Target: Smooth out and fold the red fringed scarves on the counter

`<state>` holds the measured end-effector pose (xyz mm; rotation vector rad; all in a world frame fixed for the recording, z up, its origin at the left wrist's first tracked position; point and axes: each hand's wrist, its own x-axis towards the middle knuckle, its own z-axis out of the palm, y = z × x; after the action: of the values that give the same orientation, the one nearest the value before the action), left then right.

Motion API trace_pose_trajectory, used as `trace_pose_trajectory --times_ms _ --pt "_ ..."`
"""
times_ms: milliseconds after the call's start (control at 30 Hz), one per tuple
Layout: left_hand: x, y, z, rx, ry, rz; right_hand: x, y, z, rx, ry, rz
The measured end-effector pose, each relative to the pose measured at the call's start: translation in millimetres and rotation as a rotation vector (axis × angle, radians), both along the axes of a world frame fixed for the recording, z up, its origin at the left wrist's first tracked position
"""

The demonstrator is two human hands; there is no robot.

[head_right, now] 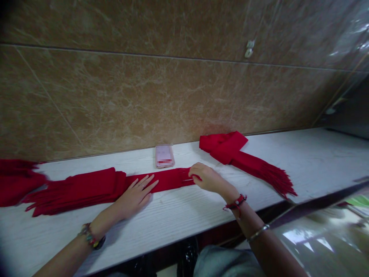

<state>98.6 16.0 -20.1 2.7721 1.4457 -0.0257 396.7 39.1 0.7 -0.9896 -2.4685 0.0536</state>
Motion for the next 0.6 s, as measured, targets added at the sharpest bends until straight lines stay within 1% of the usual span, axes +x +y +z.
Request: trace_pose_trajectory --times_ms 67,167,233,400,500,600 --pt "0 0 0.6 0.0 0.007 0.001 -13 -1 -0.7 -0.027 -0.062 0.032" --pt "1 -1 3.4 -0.001 0.029 0.003 -17 1 -5.9 -0.068 -0.201 -0.027" --pt "2 -2 5.2 0.005 0.043 -0.001 -8 4 -10.2 -0.074 -0.25 -0.091" --pt "2 -2 6.0 0.012 0.04 -0.006 26 10 -15.5 -0.085 -0.304 -0.211" --pt "2 -3 5.8 -0.002 0.021 0.003 34 12 -12.9 -0.07 -0.222 -0.227" --pt "3 -3 6.3 -0.02 0.017 0.012 22 10 -7.6 -0.021 -0.05 -0.155"
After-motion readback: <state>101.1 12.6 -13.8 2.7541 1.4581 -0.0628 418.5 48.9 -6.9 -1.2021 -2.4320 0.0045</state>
